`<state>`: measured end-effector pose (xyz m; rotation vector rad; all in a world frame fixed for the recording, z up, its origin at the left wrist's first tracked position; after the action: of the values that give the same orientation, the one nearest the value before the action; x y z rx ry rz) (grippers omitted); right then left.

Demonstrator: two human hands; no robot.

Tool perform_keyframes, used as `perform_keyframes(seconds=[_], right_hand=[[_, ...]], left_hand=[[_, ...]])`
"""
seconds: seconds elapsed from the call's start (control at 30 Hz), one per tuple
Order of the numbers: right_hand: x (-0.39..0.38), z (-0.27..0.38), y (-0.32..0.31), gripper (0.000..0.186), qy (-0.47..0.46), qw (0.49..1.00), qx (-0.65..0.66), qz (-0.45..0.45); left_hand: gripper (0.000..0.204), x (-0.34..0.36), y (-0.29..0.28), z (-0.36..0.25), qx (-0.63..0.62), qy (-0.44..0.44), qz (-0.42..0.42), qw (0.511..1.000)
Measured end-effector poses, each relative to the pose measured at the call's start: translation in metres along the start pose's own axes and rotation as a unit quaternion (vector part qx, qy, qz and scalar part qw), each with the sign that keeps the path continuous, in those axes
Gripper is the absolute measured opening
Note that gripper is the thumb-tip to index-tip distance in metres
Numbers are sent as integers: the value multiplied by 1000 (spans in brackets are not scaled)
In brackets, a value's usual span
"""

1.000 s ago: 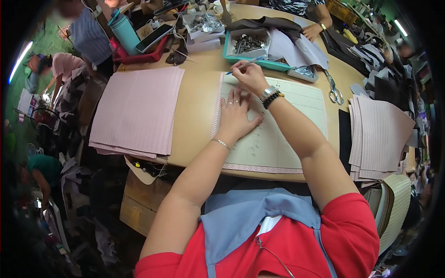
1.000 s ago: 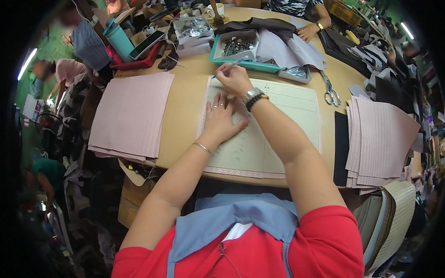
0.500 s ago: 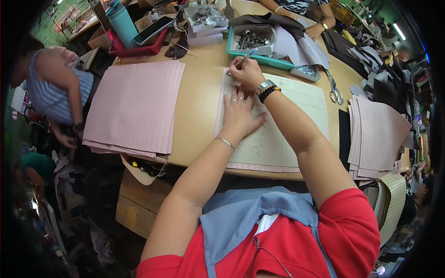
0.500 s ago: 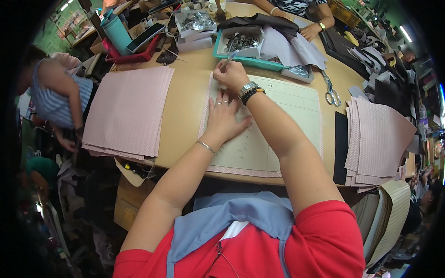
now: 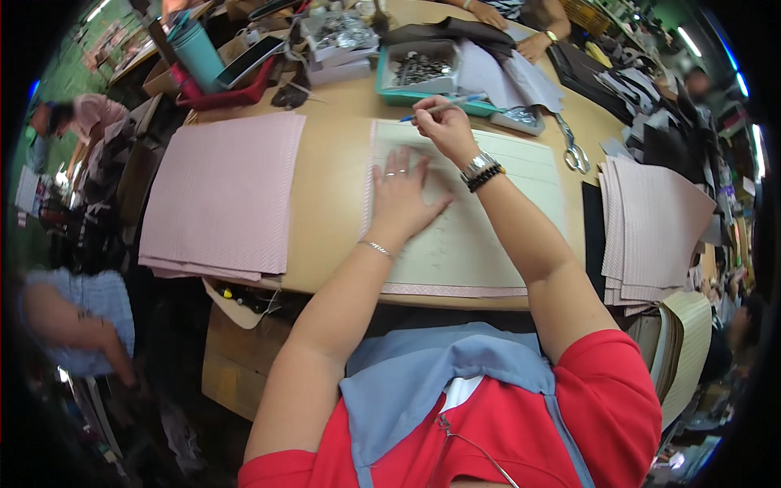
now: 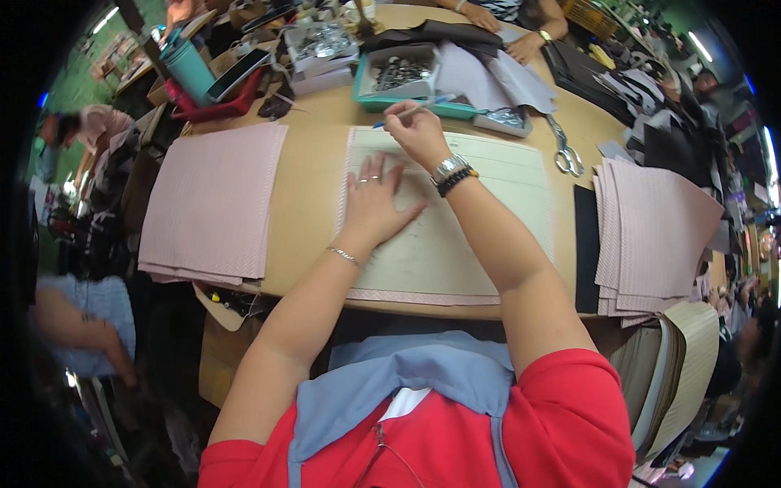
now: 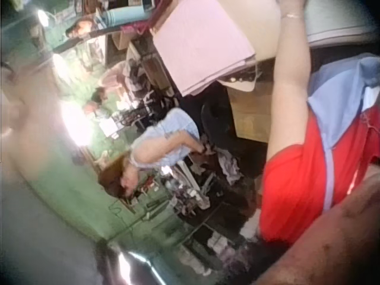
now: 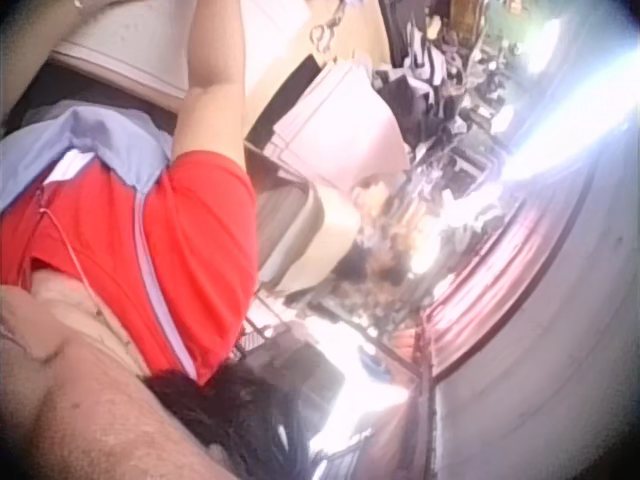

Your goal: The person uses a pen to mark lines and guide points onto leather patterns while holding the cardboard template steady. They handle several pink textured leather sheets, placing the template on top of each one and tracing the edges and internal markings with the pen.

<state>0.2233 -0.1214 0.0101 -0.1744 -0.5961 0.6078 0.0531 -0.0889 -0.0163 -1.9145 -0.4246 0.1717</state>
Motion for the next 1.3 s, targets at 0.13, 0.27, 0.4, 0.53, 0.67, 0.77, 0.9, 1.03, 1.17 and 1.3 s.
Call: perform_keyframes(seconds=[0.13, 0.27, 0.4, 0.53, 0.67, 0.77, 0.9, 1.03, 1.17, 1.3], right_hand=[[-59, -6, -91, 16, 119, 978, 155, -65], [-126, -40, -236, 15, 152, 966, 67, -201], [-148, -62, -298, 12, 174, 956, 50, -233], [-132, -84, -304, 16, 113, 969, 4, -221], [-118, -100, -308, 18, 93, 970, -36, -220], [-115, -93, -304, 19, 86, 971, -95, -203], [-113, -79, -303, 22, 88, 970, -156, -162], [-110, -69, -301, 22, 80, 969, -183, -144], [-110, -65, -300, 22, 86, 970, -187, -128], [-111, -67, -301, 21, 90, 972, -182, -120]], left_hand=[[94, -1, -2, 10, 53, -13, -12, 998], [87, 17, -19, -18, 142, -47, 96, 984], [85, 40, -4, -69, 135, 20, 68, 988], [83, 55, 28, -169, 123, 160, 95, 975], [92, 71, 49, -229, 175, 228, 127, 949], [103, 81, 58, -237, 204, 199, 180, 942], [107, 87, 60, -245, 256, 195, 203, 925], [107, 89, 62, -250, 271, 195, 208, 919], [106, 91, 65, -248, 275, 193, 211, 918], [107, 90, 67, -247, 266, 197, 205, 921]])
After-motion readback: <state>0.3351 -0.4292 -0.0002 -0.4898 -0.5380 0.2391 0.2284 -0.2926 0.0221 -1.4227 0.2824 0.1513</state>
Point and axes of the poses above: each hand's wrist, its own x-axis towards the middle knuckle, its own y-axis out of the palm, z = x × y, the point moved 6 cm from there along x, towards the middle knuckle, and after that the axes turned 8 degrees about -y, right-handed, at the moved point
